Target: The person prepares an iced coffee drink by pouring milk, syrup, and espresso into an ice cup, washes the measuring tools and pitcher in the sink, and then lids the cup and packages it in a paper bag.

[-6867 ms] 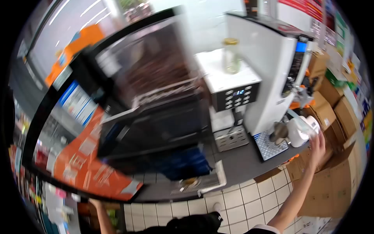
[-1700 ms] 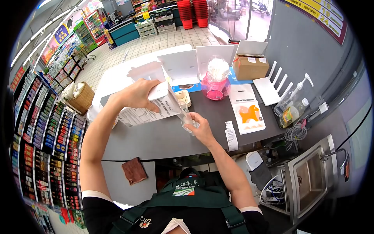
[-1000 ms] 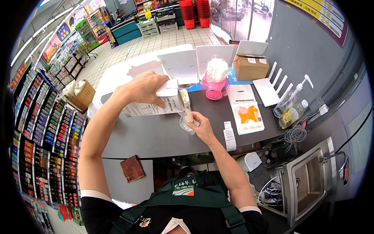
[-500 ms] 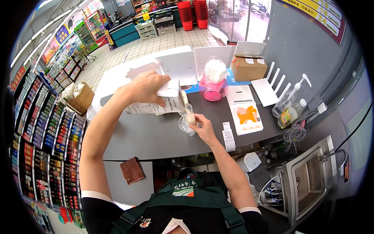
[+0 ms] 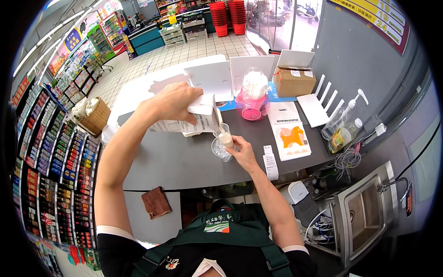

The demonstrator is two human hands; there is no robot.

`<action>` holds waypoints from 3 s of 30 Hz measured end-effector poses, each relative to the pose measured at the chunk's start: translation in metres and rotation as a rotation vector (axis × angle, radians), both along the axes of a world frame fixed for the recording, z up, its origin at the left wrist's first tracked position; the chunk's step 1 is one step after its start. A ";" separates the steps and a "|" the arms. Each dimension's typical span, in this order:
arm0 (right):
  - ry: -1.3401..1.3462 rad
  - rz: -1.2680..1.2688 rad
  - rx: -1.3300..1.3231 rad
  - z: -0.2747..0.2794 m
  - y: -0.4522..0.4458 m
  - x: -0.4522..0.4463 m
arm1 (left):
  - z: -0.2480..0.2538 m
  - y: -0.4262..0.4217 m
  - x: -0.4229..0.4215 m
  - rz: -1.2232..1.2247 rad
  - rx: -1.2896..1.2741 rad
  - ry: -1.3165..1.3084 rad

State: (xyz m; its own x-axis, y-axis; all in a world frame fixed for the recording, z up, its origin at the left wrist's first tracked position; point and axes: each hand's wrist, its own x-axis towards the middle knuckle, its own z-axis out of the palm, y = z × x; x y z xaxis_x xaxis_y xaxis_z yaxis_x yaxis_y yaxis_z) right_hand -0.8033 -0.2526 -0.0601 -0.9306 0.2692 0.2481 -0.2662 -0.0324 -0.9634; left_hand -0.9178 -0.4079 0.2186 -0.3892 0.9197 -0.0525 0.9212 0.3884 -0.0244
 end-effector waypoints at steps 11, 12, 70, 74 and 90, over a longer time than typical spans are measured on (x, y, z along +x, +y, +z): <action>-0.017 -0.007 -0.001 -0.003 0.002 -0.002 | 0.002 0.001 -0.003 -0.005 0.017 0.025; -0.015 -0.013 -0.002 -0.003 0.002 -0.002 | 0.003 0.001 -0.002 -0.010 0.017 0.034; -0.152 -0.232 0.650 -0.039 0.049 0.026 | -0.179 -0.092 -0.014 0.447 0.783 -0.635; -0.138 -0.238 0.753 -0.035 0.056 0.026 | -0.182 -0.092 -0.011 0.449 0.792 -0.651; -0.046 -0.264 1.161 -0.002 0.063 0.019 | -0.191 -0.094 -0.004 0.479 0.776 -0.646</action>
State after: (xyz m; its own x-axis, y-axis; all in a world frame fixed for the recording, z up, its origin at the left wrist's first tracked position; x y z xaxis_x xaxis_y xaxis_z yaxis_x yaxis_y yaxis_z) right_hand -0.7843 -0.1897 -0.0623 -0.8946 0.0900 0.4378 -0.0982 0.9159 -0.3891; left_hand -0.9218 -0.5017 0.0277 -0.8192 0.5535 0.1501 0.4242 0.4089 0.8080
